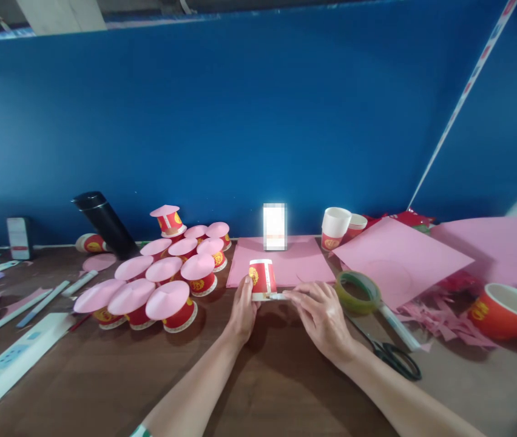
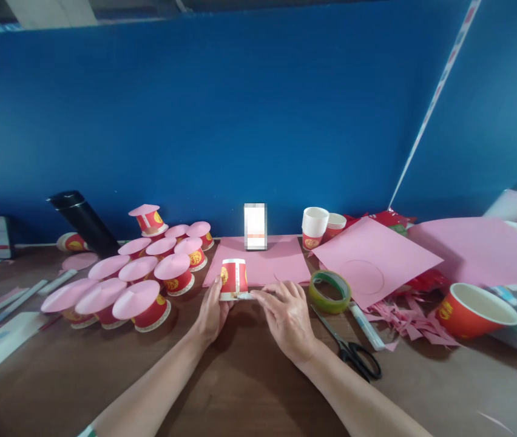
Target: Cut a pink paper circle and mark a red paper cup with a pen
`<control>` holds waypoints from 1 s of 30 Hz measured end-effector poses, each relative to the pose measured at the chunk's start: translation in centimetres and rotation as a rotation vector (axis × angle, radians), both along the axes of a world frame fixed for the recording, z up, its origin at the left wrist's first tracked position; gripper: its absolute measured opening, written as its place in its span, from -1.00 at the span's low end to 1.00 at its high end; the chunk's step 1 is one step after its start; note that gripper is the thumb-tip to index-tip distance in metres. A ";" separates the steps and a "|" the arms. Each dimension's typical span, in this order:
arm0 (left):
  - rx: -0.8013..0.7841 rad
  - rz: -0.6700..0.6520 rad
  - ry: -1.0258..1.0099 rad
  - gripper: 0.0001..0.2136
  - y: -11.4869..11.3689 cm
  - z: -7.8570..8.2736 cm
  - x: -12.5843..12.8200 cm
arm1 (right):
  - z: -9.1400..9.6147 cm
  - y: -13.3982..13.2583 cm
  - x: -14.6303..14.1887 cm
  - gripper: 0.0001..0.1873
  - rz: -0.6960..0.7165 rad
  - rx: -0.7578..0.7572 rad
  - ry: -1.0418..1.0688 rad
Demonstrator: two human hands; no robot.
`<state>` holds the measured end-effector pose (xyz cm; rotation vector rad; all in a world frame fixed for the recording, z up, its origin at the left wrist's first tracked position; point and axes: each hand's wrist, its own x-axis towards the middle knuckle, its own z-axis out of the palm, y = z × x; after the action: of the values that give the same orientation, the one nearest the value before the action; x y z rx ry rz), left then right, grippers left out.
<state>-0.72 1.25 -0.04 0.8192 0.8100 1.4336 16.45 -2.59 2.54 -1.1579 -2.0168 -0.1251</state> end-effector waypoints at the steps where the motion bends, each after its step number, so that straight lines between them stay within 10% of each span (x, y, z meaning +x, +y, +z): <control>1: 0.006 -0.001 -0.004 -0.74 0.0 0.1 0.0 | 0.0 0.0 0.0 -0.72 -0.001 0.003 0.001; 30: 0.023 -0.020 -0.077 -0.75 0.3 -0.4 -0.1 | -0.4 0.2 0.0 -0.72 0.015 -0.017 0.029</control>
<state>-0.83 1.55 -0.39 0.7826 0.7261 1.4501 16.48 -2.35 2.10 -1.1488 -2.0044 -0.0840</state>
